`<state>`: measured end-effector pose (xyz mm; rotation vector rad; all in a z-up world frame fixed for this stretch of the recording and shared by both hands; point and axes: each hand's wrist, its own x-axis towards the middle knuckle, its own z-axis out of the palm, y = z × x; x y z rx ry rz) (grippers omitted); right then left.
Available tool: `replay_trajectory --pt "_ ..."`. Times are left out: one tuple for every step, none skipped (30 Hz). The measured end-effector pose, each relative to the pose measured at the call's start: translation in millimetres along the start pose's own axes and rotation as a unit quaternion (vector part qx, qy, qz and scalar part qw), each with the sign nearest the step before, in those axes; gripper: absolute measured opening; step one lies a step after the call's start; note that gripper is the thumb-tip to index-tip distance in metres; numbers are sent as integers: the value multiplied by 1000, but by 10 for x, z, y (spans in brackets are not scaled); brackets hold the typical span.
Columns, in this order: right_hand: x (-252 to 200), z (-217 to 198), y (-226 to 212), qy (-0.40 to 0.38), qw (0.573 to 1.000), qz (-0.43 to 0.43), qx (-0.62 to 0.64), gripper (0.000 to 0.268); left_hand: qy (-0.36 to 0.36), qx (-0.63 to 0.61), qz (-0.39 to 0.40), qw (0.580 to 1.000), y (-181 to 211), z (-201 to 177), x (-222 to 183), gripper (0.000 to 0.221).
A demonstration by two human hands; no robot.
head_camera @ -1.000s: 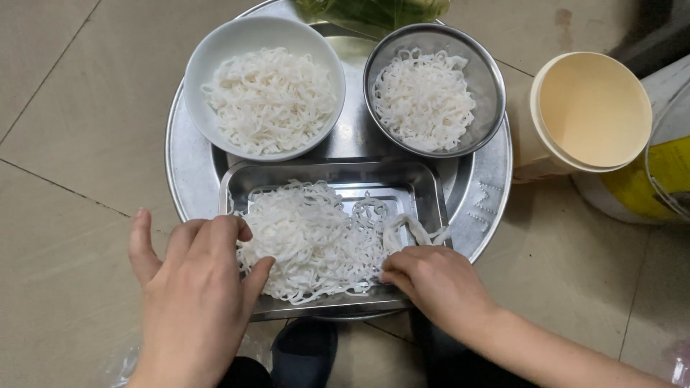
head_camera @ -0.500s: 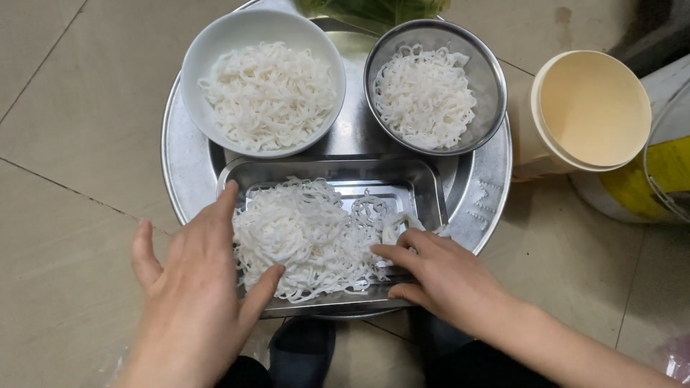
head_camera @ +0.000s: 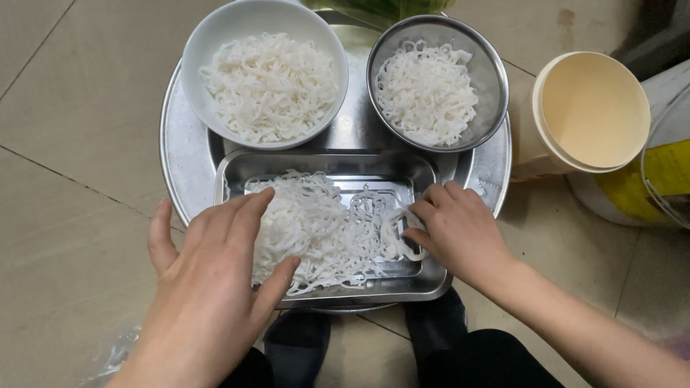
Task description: Manually separating clumps of white noodles and placing them into bowls and a metal tray.
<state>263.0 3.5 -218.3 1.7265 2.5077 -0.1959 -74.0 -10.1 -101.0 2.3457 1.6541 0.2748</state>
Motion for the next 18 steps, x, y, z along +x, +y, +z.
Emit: replay_trajectory --pt "22 71 9 5 999 -17 -44 23 -3 -18 6 1000 11 -4 10 68" --pt "25 -16 -8 5 999 -17 -45 23 -3 -19 5 1000 40 -1 18 68" --pt "33 -102 -25 29 999 1 14 17 -1 -38 8 999 65 2 29 67" --pt "42 -188 -45 52 996 20 72 12 1 -58 11 998 89 3 40 65" --pt "25 -391 -84 52 996 19 71 12 2 -58 10 998 112 -19 58 65" --pt "8 -593 -127 89 989 5 117 9 -12 -94 24 995 133 -43 74 61" --pt "-5 -796 -167 125 979 -10 161 9 -25 -131 37 990 156 -66 87 56" --pt "-33 -955 -194 125 979 -13 160 9 -23 -131 35 990 174 -69 110 56" --pt "-64 -1114 -224 155 974 -35 161 9 -27 -181 43 982 192 -70 127 51" --pt "-94 -1273 -256 185 968 -57 161 12 -30 -230 51 971 209 -73 142 46" --pt "-125 -1373 -301 185 968 -62 161 12 -27 -230 48 972 253 -89 168 46" --pt "-157 -1476 -348 201 961 -54 182 11 -33 -289 37 956 295 -109 193 43" --pt "-180 -1582 -394 217 954 -48 202 11 -38 -347 26 937 333 -135 222 40" --pt "-199 -1638 -433 217 953 -54 202 11 -33 -346 22 937 376 -142 256 40" --pt "-220 -1696 -469 215 948 -37 231 13 -13 -381 51 923 420 -150 290 38" --pt "-241 -1752 -505 211 942 -20 259 14 7 -415 80 906 462 -157 325 37" --pt "-246 -1761 -544 211 942 -26 259 14 12 -414 77 907 505 -156 332 37" --pt "-251 -1769 -583 208 932 0 297 12 16 -422 96 901 548 -155 340 35"
